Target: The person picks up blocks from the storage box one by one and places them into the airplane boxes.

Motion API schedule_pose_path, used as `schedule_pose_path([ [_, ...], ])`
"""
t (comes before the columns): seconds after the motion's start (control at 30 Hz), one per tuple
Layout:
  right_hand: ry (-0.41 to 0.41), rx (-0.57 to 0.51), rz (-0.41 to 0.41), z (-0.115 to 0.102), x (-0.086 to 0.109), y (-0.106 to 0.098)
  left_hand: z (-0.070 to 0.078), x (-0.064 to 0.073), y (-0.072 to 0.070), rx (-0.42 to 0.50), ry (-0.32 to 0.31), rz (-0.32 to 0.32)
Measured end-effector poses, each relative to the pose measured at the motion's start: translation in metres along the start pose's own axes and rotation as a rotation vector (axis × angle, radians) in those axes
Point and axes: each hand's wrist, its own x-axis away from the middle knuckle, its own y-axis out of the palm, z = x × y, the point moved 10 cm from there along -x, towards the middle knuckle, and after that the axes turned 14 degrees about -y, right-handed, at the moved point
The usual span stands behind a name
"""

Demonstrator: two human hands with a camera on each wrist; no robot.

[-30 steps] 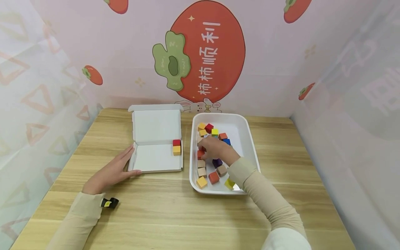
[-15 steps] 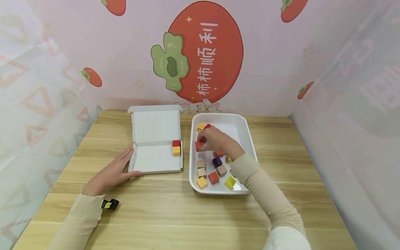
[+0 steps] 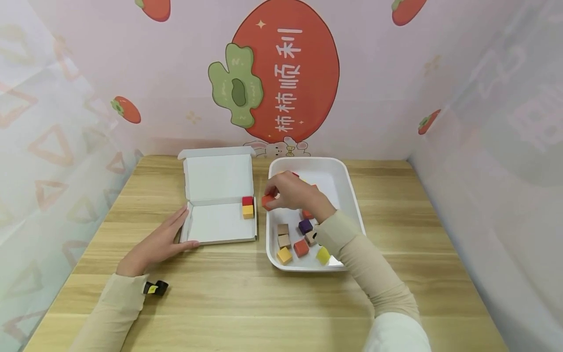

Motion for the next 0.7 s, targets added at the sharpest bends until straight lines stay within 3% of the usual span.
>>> schedule_pose_path([
  [0.27, -0.026, -0.047, 0.007, -0.011, -0.018, 0.009, -0.002, 0.000, 0.000, 0.001, -0.003, -0.011],
  [0.7, 0.006, -0.084, -0.046, -0.014, -0.040, 0.051, -0.002, 0.000, 0.001, 0.003, 0.002, -0.005],
])
